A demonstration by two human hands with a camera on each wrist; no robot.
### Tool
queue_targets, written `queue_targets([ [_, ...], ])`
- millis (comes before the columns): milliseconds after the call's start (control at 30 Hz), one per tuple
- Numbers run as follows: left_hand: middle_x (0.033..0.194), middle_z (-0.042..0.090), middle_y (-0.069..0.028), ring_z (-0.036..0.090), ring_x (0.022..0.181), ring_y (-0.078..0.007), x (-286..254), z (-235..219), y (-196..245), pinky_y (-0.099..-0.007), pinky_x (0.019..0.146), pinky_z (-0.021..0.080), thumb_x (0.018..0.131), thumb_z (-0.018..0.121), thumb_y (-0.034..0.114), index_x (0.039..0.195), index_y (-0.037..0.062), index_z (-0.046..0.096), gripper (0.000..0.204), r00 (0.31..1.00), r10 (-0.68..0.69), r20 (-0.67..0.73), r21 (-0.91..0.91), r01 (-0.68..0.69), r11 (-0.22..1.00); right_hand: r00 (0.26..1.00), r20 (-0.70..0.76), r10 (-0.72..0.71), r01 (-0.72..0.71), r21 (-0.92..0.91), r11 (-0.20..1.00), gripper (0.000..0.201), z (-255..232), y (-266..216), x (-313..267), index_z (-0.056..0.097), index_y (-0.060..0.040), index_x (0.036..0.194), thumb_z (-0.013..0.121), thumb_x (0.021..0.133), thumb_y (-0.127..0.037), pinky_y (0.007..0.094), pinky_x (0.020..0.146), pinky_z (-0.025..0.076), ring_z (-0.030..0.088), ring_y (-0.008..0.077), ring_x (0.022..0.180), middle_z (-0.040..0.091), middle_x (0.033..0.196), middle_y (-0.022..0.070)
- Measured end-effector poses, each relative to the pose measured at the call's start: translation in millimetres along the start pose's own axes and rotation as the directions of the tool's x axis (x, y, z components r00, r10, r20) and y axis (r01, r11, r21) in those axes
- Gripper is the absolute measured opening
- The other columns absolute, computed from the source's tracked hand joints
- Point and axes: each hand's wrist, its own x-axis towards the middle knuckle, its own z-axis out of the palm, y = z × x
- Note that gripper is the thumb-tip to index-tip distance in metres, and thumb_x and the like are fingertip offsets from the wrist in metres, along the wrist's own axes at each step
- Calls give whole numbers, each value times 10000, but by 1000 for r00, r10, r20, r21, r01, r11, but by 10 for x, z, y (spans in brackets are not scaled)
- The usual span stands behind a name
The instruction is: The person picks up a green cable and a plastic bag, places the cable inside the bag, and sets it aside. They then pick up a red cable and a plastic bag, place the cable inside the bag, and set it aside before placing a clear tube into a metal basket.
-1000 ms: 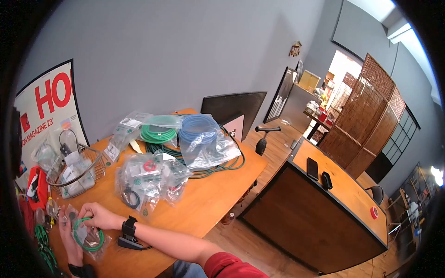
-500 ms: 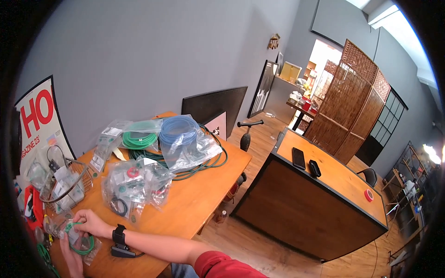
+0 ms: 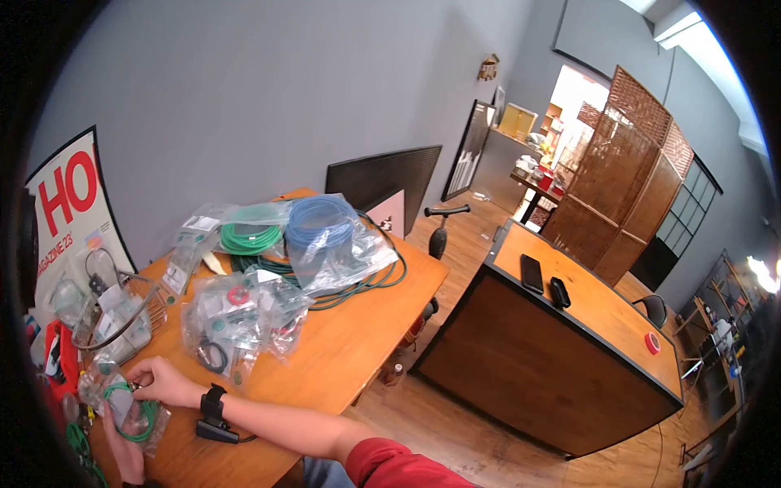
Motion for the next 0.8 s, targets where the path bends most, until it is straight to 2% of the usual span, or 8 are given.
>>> queue_targets([
  [133, 1353, 478, -131, 485, 1237, -243, -36, 151, -25, -410, 1042, 396, 1004, 443, 256, 1402, 62, 367, 449, 998, -26, 54, -71, 30, 997, 999, -36, 6, -11, -128, 992, 328, 5, -123, -48, 656, 8, 1077, 745, 771, -74, 249, 722, 516, 629, 92, 812, 692, 921, 65],
  [333, 1388, 475, -119, 479, 1254, -283, -80, 418, 154, -487, 1039, 394, 1024, 341, 365, 1387, 76, 399, 467, 983, -97, 155, -215, 130, 968, 992, -23, 125, -127, -107, 986, 301, 32, -310, -72, 655, -20, 1118, 717, 839, -117, 230, 739, 507, 622, 71, 818, 694, 930, 40],
  [433, 1417, 437, -120, 467, 1264, -293, -77, 461, 330, -510, 1040, 392, 1027, 323, 369, 1401, 84, 380, 474, 995, -78, 61, -302, 93, 949, 994, -78, 73, -79, -76, 994, 233, 47, -350, -46, 655, -31, 1113, 645, 894, -111, 231, 773, 489, 601, 76, 880, 678, 957, 26],
  [567, 1421, 419, -123, 454, 1265, -332, -29, 318, 376, -520, 1050, 388, 1031, 303, 364, 1412, 90, 361, 472, 998, 27, 60, -345, -5, 939, 990, -140, 31, -84, -390, 917, 206, -74, -248, -35, 655, -43, 1096, 566, 917, -91, 242, 714, 467, 593, 95, 818, 673, 934, 43],
  [667, 1414, 422, -140, 468, 1249, -334, -11, 245, 398, -534, 1044, 388, 1029, 305, 377, 1406, 92, 370, 477, 1000, 26, 10, -420, -20, 907, 999, -3, 42, -36, -578, 815, 208, -72, -229, -61, 650, -39, 1082, 569, 895, -78, 270, 726, 483, 609, 150, 834, 653, 975, 76],
  [733, 1405, 433, -139, 469, 1246, -337, 9, 168, 348, -528, 1048, 387, 1026, 319, 382, 1409, 89, 364, 485, 1000, 0, 26, -457, 12, 889, 948, 196, -250, 312, -720, 620, 215, -26, -203, -42, 637, -35, 1083, 569, 882, -68, 302, 741, 499, 611, 211, 868, 621, 1026, 108],
  [767, 1396, 443, -138, 471, 1243, -340, 11, 153, 323, -522, 1051, 386, 1022, 332, 387, 1412, 86, 358, 494, 997, -34, 63, -493, 61, 868, 946, 211, -247, 322, -712, 624, 215, 9, -233, -46, 637, -35, 1083, 569, 882, -68, 302, 741, 499, 611, 211, 868, 621, 1026, 108],
  [800, 1379, 459, -150, 473, 1238, -351, -1, 176, 287, -508, 1059, 383, 1009, 392, 344, 1417, 72, 345, 492, 997, 3, 80, -435, 32, 900, 985, 107, -137, 173, -644, 745, 221, 43, -296, -67, 628, -30, 1091, 568, 882, -67, 308, 752, 501, 608, 222, 885, 614, 1050, 115],
])
